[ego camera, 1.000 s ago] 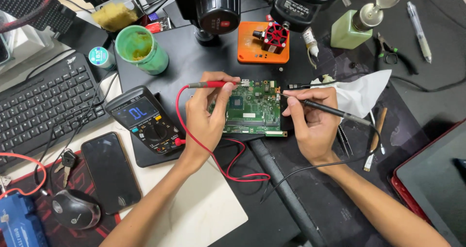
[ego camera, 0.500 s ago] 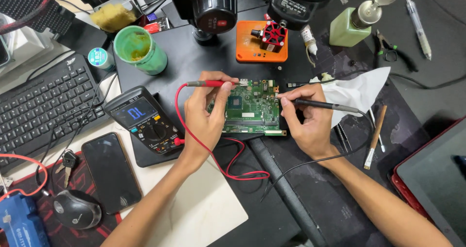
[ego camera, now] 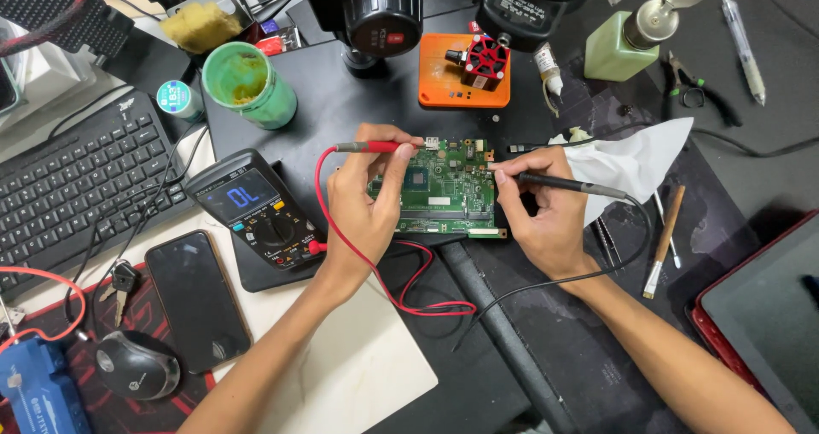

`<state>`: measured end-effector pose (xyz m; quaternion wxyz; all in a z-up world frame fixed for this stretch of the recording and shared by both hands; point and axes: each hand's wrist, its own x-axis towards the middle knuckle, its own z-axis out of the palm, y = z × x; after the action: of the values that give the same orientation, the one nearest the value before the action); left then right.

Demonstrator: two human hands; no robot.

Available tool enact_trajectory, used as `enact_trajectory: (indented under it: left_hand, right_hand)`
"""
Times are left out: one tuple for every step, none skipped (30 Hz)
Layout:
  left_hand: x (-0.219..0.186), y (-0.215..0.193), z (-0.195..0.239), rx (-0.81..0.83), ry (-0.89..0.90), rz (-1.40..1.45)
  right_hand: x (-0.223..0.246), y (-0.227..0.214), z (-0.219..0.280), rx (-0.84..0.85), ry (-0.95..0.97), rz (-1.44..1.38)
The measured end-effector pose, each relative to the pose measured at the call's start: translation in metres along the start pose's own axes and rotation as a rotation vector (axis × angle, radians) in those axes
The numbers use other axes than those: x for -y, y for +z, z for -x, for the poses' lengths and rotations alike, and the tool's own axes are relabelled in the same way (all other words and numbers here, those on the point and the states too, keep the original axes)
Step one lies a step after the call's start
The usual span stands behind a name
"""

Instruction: The person uses a multimeter to test various points on a green circuit board. They then pick up a black laptop screen, wipe the edges with a white cloth, and use a metal tool to pry along the seam of the screen casing.

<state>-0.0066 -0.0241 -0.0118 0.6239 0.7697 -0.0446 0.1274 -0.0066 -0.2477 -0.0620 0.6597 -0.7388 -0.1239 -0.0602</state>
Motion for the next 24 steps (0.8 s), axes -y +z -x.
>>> enact_trajectory:
  left_hand:
    - [0.0004,0.0000,0.0000,0.000,0.000,0.000]
    - [0.0008,0.0001,0.0003,0.001,0.008,0.004]
    - [0.0010,0.0003,0.0005,0.001,0.017,0.008]
    - [0.0009,0.0004,0.0005,0.001,0.018,0.008]
    - [0.0007,0.0006,0.0006,-0.001,0.020,0.001]
    - [0.0004,0.0007,0.0005,-0.002,0.022,-0.006]
    - [0.0000,0.0007,0.0002,-0.002,0.023,-0.006]
    - [-0.0004,0.0006,0.0002,-0.003,0.022,-0.011]
    - [-0.0007,0.0005,0.0003,-0.004,0.021,-0.017]
    - [-0.0005,0.0006,0.0005,-0.004,0.021,-0.017]
    - [-0.0002,0.0007,0.0007,-0.003,0.025,-0.010]
    - [0.0000,0.0008,0.0007,-0.002,0.029,-0.003]
    - [0.0002,0.0008,0.0007,-0.002,0.029,-0.004]
    - [0.0003,0.0010,0.0007,-0.002,0.030,-0.005]
    - [0.0005,0.0011,0.0007,-0.001,0.031,-0.006]
    - [0.0001,0.0009,0.0004,-0.003,0.032,-0.007]
    - [-0.0003,0.0007,0.0001,-0.004,0.028,-0.020]
    - [-0.0006,0.0006,0.0003,-0.005,0.023,-0.034]
    - [-0.0002,0.0006,0.0006,-0.005,0.022,-0.034]
    - [0.0001,0.0008,0.0007,-0.006,0.026,-0.038]
    - [0.0004,0.0010,0.0008,-0.007,0.031,-0.043]
    - [0.0005,0.0009,0.0010,-0.007,0.031,-0.043]
    - [0.0004,0.0009,0.0012,-0.009,0.041,-0.043]
    - [0.0003,0.0008,0.0008,-0.011,0.053,-0.043]
  right_hand:
    - [0.0006,0.0000,-0.0001,0.000,0.000,0.000]
    - [0.0014,-0.0001,0.0002,0.002,0.011,0.006]
    - [0.0022,-0.0003,0.0005,0.005,0.021,0.012]
    - [0.0020,0.0000,0.0004,0.005,0.020,0.012]
    - [0.0019,0.0003,0.0002,0.004,0.009,0.026]
    - [0.0018,0.0006,0.0001,0.002,-0.003,0.040]
    - [0.0016,0.0006,0.0000,0.002,-0.004,0.040]
    - [0.0014,0.0006,0.0001,0.002,-0.007,0.043]
    - [0.0011,0.0006,0.0001,0.002,-0.010,0.046]
    - [0.0001,0.0006,0.0005,0.003,-0.010,0.046]
    - [-0.0009,0.0005,0.0009,-0.001,-0.022,0.040]
    - [-0.0020,0.0005,0.0012,-0.005,-0.034,0.035]
    - [-0.0025,0.0006,0.0013,-0.005,-0.034,0.035]
    - [-0.0029,0.0004,0.0016,-0.013,-0.033,0.028]
    - [-0.0032,0.0003,0.0019,-0.022,-0.032,0.020]
    - [-0.0031,0.0004,0.0014,-0.020,-0.033,0.020]
    - [-0.0031,0.0006,0.0010,-0.019,-0.033,0.014]
    - [-0.0031,0.0007,0.0014,-0.017,-0.032,0.007]
    - [-0.0026,0.0008,0.0013,-0.017,-0.031,0.007]
    - [-0.0022,0.0008,0.0013,-0.016,-0.036,0.017]
    - [-0.0017,0.0007,0.0013,-0.015,-0.040,0.026]
    - [-0.0020,0.0008,0.0013,-0.015,-0.040,0.026]
    - [-0.0022,0.0009,0.0014,-0.014,-0.044,0.030]
    - [-0.0025,0.0010,0.0009,-0.013,-0.049,0.033]
